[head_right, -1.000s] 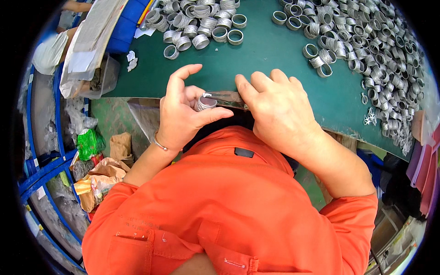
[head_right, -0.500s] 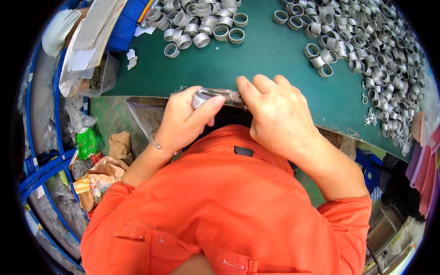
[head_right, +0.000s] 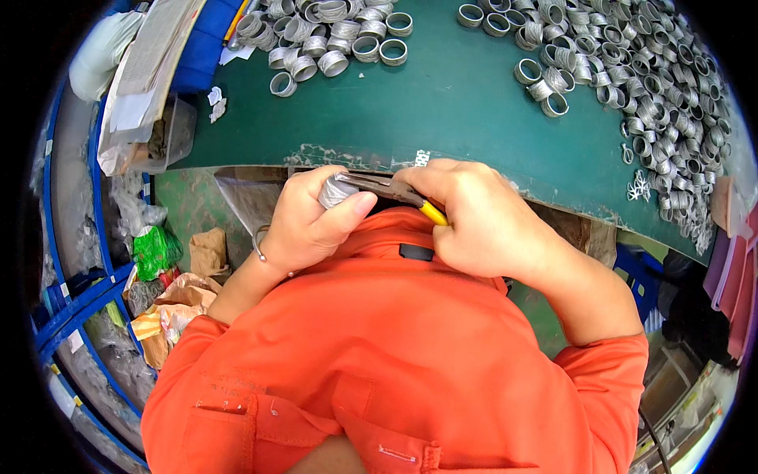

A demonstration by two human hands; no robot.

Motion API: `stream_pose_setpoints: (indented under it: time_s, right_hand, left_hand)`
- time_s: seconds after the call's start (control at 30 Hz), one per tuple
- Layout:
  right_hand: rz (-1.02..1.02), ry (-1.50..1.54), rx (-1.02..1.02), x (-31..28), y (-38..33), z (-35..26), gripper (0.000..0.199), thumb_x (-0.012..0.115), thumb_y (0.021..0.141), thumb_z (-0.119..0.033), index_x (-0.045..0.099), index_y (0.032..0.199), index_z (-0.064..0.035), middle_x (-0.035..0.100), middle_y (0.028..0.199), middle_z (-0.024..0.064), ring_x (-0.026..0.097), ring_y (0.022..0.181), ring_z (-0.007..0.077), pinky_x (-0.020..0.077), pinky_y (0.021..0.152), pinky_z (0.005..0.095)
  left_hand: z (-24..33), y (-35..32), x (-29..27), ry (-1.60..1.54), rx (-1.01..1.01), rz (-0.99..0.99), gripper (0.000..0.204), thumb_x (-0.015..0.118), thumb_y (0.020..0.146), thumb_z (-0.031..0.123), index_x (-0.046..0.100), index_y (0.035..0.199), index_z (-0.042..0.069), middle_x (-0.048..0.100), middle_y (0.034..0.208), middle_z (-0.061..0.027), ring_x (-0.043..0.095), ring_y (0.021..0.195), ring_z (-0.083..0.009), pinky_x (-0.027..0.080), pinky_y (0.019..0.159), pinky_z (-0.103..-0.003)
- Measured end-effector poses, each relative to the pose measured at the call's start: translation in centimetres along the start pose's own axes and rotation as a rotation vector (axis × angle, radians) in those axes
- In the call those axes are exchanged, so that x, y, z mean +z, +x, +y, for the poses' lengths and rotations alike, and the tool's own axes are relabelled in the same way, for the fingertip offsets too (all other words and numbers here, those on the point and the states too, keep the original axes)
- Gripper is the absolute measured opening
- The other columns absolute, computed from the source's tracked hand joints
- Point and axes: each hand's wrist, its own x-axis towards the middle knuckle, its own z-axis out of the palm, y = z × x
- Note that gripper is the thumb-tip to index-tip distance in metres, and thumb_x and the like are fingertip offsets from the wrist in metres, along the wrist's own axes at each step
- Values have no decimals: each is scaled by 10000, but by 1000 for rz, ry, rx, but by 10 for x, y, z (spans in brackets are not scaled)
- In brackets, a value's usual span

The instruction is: The person picks up a metal ring by hand and uses pliers to trim or adjust the edge of the ring before placing it into a pile.

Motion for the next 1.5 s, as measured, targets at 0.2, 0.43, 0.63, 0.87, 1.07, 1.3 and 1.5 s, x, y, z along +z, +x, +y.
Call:
stream_pose_setpoints:
  time_s: [0.2, 0.43, 0.63, 0.87, 1.07, 1.3, 1.5]
  right_hand:
    - [-185, 328, 202, -3, -1, -1, 532, 503, 609, 69, 598, 1129, 8, 628, 899, 193, 602, 815, 340, 471, 730, 350]
    - [118, 124, -65, -7, -3, -6, 605, 499, 579, 99, 572, 1171, -3, 528, 839, 94, 505, 758, 287, 389, 662, 319]
    - [306, -662, -312, -13, -5, -20, 637, 583, 606, 56, 560, 1231, -65, 480, 820, 56, 458, 743, 224, 325, 740, 338]
    - [441, -946, -354, -9, -4, -19, 590, 587, 678, 14, 559, 1257, -101, 488, 843, 36, 483, 767, 208, 333, 736, 343]
    - [389, -872, -296, -6, -3, -19, 618, 590, 664, 36, 538, 1272, -64, 491, 845, 56, 472, 746, 219, 349, 683, 330]
    - [381, -818, -305, -4, -1, -13, 556, 600, 678, -66, 549, 1232, -52, 438, 809, 47, 434, 731, 214, 316, 623, 341]
    - [368, -807, -315, -5, 1, -14, 566, 602, 663, -55, 554, 1226, -42, 452, 813, 43, 447, 728, 222, 324, 605, 334]
  left_hand:
    - [4, -2, -7, -151, -241, -118, 197, 641, 843, 205, 572, 782, 31, 533, 628, 24, 452, 545, -63, 356, 487, -218]
    - [-1, -6, -10, -370, 61, -247, 337, 665, 817, 315, 525, 776, 11, 509, 632, -8, 436, 540, -83, 342, 485, -226]
    - [4, -5, -5, -151, 132, -106, 304, 665, 818, 306, 550, 803, 25, 498, 680, 16, 417, 592, -64, 345, 523, -217]
    - [-2, -3, 2, -56, 128, 65, 368, 713, 806, 327, 555, 759, -2, 557, 617, -87, 507, 524, -169, 425, 518, -287]
    - [3, -2, 3, -164, 68, 85, 365, 702, 816, 324, 566, 776, -12, 557, 620, -96, 498, 532, -174, 426, 528, -296]
    - [-2, -4, 0, -181, -10, 30, 371, 694, 820, 336, 605, 857, -22, 599, 674, -108, 536, 568, -176, 450, 565, -288]
    - [-1, -3, 1, -214, 0, 40, 356, 687, 825, 324, 610, 872, -21, 612, 690, -106, 544, 578, -174, 456, 578, -287]
